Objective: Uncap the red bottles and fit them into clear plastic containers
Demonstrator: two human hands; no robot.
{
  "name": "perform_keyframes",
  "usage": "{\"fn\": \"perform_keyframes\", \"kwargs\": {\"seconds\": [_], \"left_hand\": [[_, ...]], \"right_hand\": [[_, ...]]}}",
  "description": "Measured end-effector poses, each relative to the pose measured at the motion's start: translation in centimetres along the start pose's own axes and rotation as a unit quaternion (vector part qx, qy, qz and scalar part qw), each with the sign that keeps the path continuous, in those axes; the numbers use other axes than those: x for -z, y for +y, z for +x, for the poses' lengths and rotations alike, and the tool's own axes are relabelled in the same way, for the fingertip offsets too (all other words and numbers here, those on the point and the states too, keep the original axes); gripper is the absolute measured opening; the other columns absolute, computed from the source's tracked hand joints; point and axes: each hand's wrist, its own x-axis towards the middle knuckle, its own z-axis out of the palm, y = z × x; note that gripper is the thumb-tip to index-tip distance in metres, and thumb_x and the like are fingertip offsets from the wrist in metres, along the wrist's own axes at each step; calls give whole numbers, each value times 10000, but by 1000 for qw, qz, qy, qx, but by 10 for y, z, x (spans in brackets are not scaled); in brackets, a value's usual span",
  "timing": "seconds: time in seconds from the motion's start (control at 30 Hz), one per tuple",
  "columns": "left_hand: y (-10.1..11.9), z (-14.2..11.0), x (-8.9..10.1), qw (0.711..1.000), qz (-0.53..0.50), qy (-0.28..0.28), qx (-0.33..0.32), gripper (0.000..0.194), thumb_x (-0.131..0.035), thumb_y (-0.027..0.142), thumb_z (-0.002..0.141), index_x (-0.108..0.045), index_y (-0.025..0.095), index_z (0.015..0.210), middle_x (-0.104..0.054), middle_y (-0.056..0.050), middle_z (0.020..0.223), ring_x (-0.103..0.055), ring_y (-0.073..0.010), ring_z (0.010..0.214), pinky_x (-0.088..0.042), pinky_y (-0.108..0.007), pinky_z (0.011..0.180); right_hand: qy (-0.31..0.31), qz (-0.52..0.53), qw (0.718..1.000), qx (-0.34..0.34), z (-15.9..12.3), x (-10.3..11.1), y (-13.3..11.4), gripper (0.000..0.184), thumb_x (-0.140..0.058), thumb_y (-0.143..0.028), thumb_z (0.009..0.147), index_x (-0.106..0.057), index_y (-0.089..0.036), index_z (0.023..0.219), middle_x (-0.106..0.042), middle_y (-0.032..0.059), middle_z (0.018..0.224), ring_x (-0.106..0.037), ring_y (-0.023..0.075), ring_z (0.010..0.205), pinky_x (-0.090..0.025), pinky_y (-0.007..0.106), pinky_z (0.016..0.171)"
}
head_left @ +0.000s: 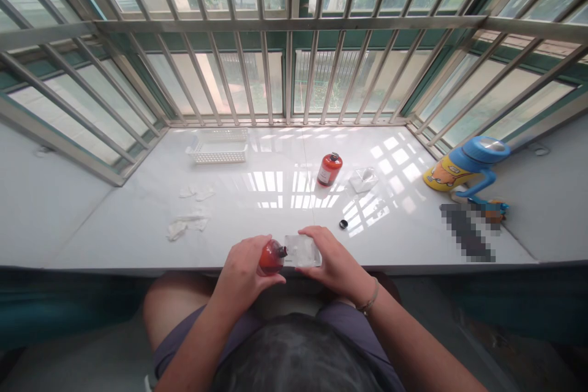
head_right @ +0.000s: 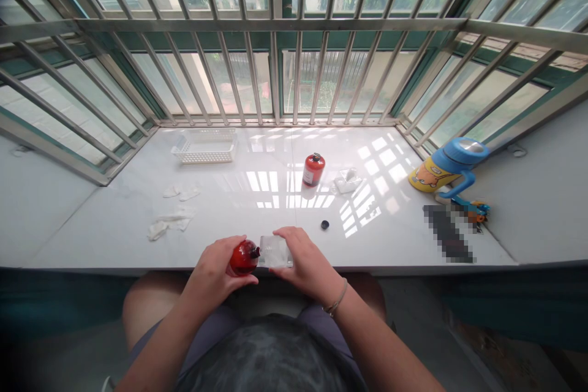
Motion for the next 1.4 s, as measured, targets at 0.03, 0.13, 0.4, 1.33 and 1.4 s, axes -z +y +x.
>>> {"fn": "perform_keyframes", "kwargs": {"seconds": [0.03,0.13,0.4,1.33,1.4], "left_hand": [[1,0,0,1000,-1,3,-3,911,-1015,529,681,-589,270,1443,-763,-129,1336,-741,-398,1199,-584,-540,1034],[2,-1,-2,1000,-12,9,-5,905,-1018,506,683,-589,275,1445,-765,-117,1329,-745,-391,1190,-588,-530,1025],[6,-3,-6,999,-46,-2,24,886,-1011,475,703,-570,285,1448,-747,-114,1346,-727,-382,1231,-579,-537,1057],[18,-4,-20,980,-166,-1,107,779,-993,433,733,-596,286,1388,-717,-100,1363,-709,-343,1269,-585,-534,1114],[18,-5,-20,980,-167,0,108,780,-993,437,731,-597,289,1386,-718,-97,1362,-709,-341,1268,-584,-531,1115]], "right_hand": [[-1,-5,1000,2,0,1,-1,777,-892,-201,830,-504,-297,1497,-626,115,1428,-588,322,1350,-544,532,1154],[-3,-17,1000,7,0,4,-3,792,-898,-181,820,-517,-289,1506,-630,118,1427,-589,320,1348,-552,521,1152],[-22,-59,997,37,5,21,-18,841,-876,-147,837,-493,-322,1565,-642,123,1425,-618,342,1308,-587,556,1106],[-66,-121,988,69,15,47,-38,985,-823,-62,806,-420,-353,1656,-659,116,1411,-621,363,1299,-605,559,1088],[-68,-122,988,68,15,48,-38,987,-814,-53,806,-417,-357,1657,-658,115,1408,-618,365,1301,-605,561,1088]]}}
